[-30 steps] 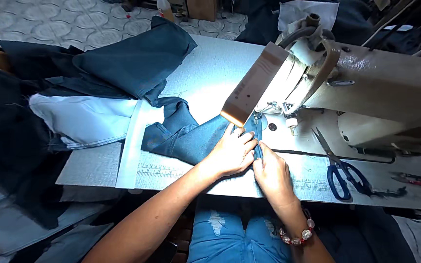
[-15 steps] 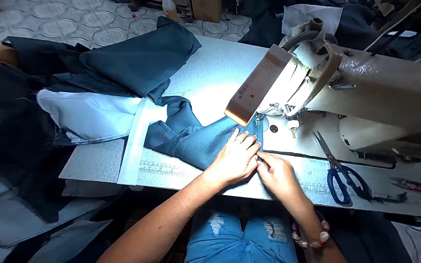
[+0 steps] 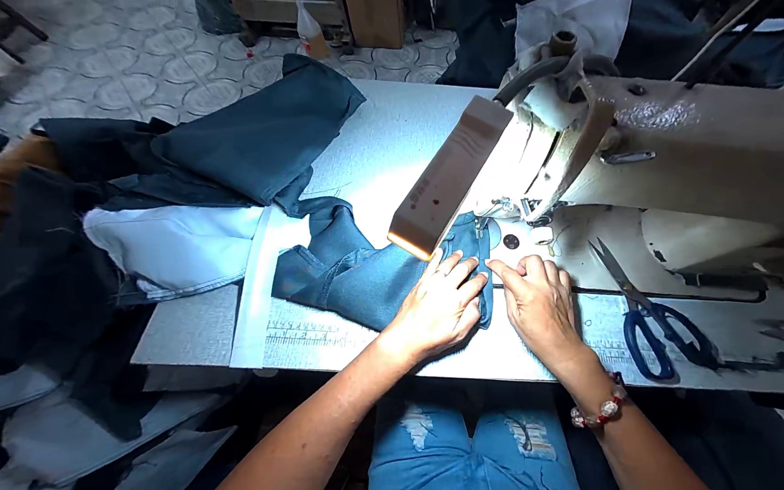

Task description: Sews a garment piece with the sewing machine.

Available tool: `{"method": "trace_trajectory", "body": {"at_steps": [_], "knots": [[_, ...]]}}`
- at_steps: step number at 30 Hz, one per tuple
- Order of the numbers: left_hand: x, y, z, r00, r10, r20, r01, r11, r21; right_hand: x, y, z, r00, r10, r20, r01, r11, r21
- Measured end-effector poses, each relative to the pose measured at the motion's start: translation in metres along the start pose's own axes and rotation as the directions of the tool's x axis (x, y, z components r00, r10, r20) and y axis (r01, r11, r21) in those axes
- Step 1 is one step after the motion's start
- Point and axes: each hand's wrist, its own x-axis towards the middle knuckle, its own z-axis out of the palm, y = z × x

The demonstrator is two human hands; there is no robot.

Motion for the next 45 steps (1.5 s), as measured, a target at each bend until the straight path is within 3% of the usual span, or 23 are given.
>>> {"method": "trace_trajectory", "body": {"at_steps": [15,18,20,22,25,27,29,31,32,34,35,36,37,38,40,45], "knots": [[0.039,-0.029,0.001,0.998,-0.029,-0.047,0.027,0.998,-0.053,0.038,0.016,0.011,0.996,0.071,0.053,-0.074,0.996,0.058],[0.039,-0.027,-0.003,0.999,-0.046,-0.025,0.044,0.996,-0.075,0.032,0.012,0.008,0.988,0.15,0.042,-0.155,0.974,0.164],[0.032,-0.02,-0.011,1.0,-0.012,0.008,0.012,1.0,-0.017,0.024,0.001,-0.001,0.974,0.225,0.024,-0.224,0.944,0.242],[0.012,-0.011,-0.018,0.995,0.05,-0.081,-0.038,0.989,0.143,0.017,-0.015,-0.011,0.961,0.274,0.026,-0.272,0.931,0.241],[-0.036,-0.002,-0.034,0.973,-0.101,-0.207,0.167,0.929,0.33,0.015,-0.032,-0.016,0.936,0.325,0.137,-0.345,0.926,0.155],[-0.06,-0.013,-0.046,0.933,-0.287,-0.218,0.349,0.872,0.344,0.023,-0.036,-0.018,0.919,0.324,0.227,-0.361,0.921,0.148],[-0.072,-0.032,-0.054,0.901,-0.384,-0.201,0.43,0.848,0.309,0.033,-0.035,-0.021,0.898,0.316,0.307,-0.386,0.901,0.2],[-0.071,-0.047,-0.057,0.913,-0.34,-0.225,0.388,0.894,0.225,0.043,-0.031,-0.026,0.841,0.371,0.393,-0.511,0.784,0.353],[-0.068,-0.051,-0.06,0.919,-0.292,-0.264,0.344,0.922,0.178,0.046,-0.029,-0.026,0.802,0.416,0.429,-0.593,0.642,0.487],[-0.06,-0.051,-0.073,0.896,-0.284,-0.342,0.319,0.946,0.05,0.048,-0.032,-0.026,0.678,0.504,0.535,-0.675,0.137,0.725],[-0.057,-0.05,-0.082,0.87,-0.328,-0.369,0.35,0.937,-0.009,0.048,-0.035,-0.025,0.632,0.505,0.588,-0.639,-0.089,0.764],[-0.053,-0.05,-0.09,0.844,-0.378,-0.381,0.387,0.92,-0.056,0.046,-0.039,-0.024,0.611,0.495,0.618,-0.589,-0.237,0.773],[-0.05,-0.049,-0.098,0.825,-0.415,-0.384,0.414,0.906,-0.088,0.043,-0.045,-0.022,0.619,0.486,0.616,-0.539,-0.307,0.784],[-0.048,-0.051,-0.104,0.815,-0.43,-0.388,0.425,0.899,-0.103,0.04,-0.051,-0.019,0.649,0.486,0.585,-0.5,-0.307,0.81],[-0.047,-0.059,-0.108,0.818,-0.418,-0.394,0.404,0.906,-0.121,0.034,-0.059,-0.01,0.732,0.501,0.462,-0.421,-0.201,0.885],[-0.035,-0.072,-0.116,0.784,-0.455,-0.422,0.447,0.886,-0.125,0.012,-0.06,-0.005,0.877,0.427,0.223,-0.383,0.338,0.86]]}}
